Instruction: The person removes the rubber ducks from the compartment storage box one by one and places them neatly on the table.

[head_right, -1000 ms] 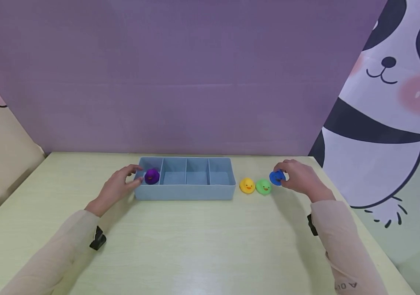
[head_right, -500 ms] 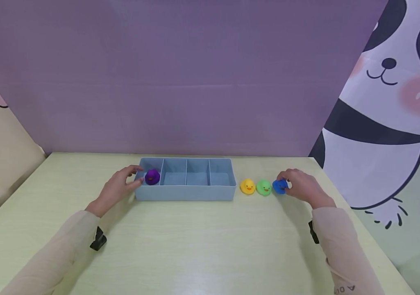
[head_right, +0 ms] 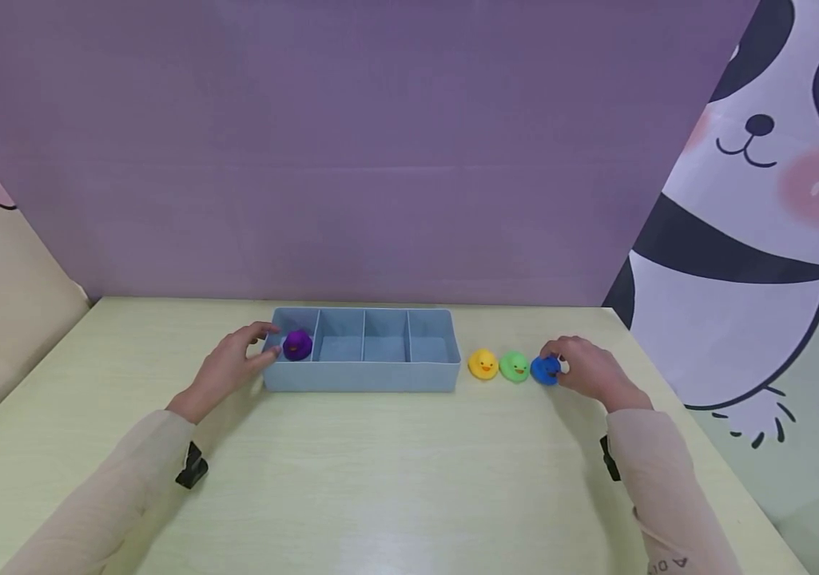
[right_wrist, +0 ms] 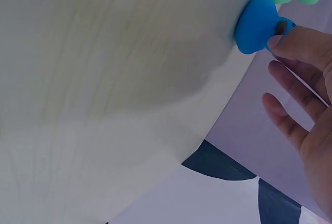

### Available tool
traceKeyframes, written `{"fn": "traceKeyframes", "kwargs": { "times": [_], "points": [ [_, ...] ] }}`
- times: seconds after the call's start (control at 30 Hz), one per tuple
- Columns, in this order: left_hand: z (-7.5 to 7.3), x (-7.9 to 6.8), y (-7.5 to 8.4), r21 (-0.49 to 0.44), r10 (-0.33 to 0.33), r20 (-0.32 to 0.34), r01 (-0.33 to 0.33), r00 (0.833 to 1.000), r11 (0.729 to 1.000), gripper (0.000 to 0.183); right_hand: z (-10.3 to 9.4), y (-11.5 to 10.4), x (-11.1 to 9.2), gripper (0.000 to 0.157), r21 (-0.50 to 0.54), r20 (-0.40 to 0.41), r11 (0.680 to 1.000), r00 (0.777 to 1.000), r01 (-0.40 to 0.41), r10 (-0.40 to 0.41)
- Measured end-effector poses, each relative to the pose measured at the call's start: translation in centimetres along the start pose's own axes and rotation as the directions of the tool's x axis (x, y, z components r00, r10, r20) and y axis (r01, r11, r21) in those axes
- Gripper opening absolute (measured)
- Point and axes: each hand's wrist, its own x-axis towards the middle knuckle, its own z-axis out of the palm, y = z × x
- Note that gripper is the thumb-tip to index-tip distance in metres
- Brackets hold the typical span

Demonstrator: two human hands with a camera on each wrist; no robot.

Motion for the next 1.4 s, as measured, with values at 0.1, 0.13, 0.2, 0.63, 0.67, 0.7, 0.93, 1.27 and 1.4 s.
{"fn": "traceKeyframes", "kwargs": {
  "times": [0.1, 0.13, 0.2, 0.63, 0.67, 0.7, 0.93, 1.27, 1.4],
  "points": [
    [0.1, 0.1, 0.0, -0.003, 0.003, 0.0, -0.003, 1.0, 1.0, 0.043, 0.1, 0.0, 0.0, 0.035, 0.008, 0.001, 1.0, 1.0, -0.009, 0.009],
    [0.1, 0.1, 0.0, -0.004, 0.003, 0.0, -0.003, 1.0, 1.0, 0.043, 0.1, 0.0, 0.0, 0.035, 0.009, -0.001, 1.0, 1.0, -0.01, 0.01],
    [0.1, 0.1, 0.0, -0.004, 0.006, -0.001, -0.006, 1.0, 1.0, 0.043, 0.1, 0.1, 0.0, 0.035, 0.009, -0.003, 1.0, 1.0, -0.011, 0.011],
    [0.1, 0.2, 0.0, -0.004, 0.019, -0.01, -0.019, 1.0, 1.0, 0.042, -0.1, 0.1, -0.1, 0.035, 0.002, -0.023, 1.0, 1.0, 0.011, -0.011],
    [0.1, 0.2, 0.0, -0.005, 0.019, -0.01, -0.019, 1.0, 1.0, 0.042, -0.1, 0.0, -0.1, 0.035, 0.001, -0.023, 1.0, 1.0, 0.011, -0.011],
    [0.1, 0.2, 0.0, -0.006, 0.019, -0.01, -0.019, 1.0, 1.0, 0.042, -0.2, 0.0, -0.1, 0.034, 0.0, -0.021, 1.0, 1.0, 0.013, -0.013],
    [0.0, 0.1, 0.0, -0.003, 0.013, -0.008, -0.013, 1.0, 1.0, 0.042, -1.0, -0.4, 0.2, 0.033, -0.03, -0.022, 0.999, 1.0, 0.011, -0.011],
    [0.2, 0.1, -0.3, 0.004, 0.021, -0.027, -0.021, 0.999, 1.0, 0.042, -2.1, -1.8, 0.9, 0.032, -0.058, -0.049, 0.997, 0.998, 0.044, -0.047],
    [0.2, 0.1, -0.3, 0.002, 0.009, -0.022, -0.009, 1.0, 1.0, 0.042, -2.2, -2.6, 1.2, 0.032, -0.063, -0.05, 0.997, 0.997, 0.052, -0.055]
  ]
}}
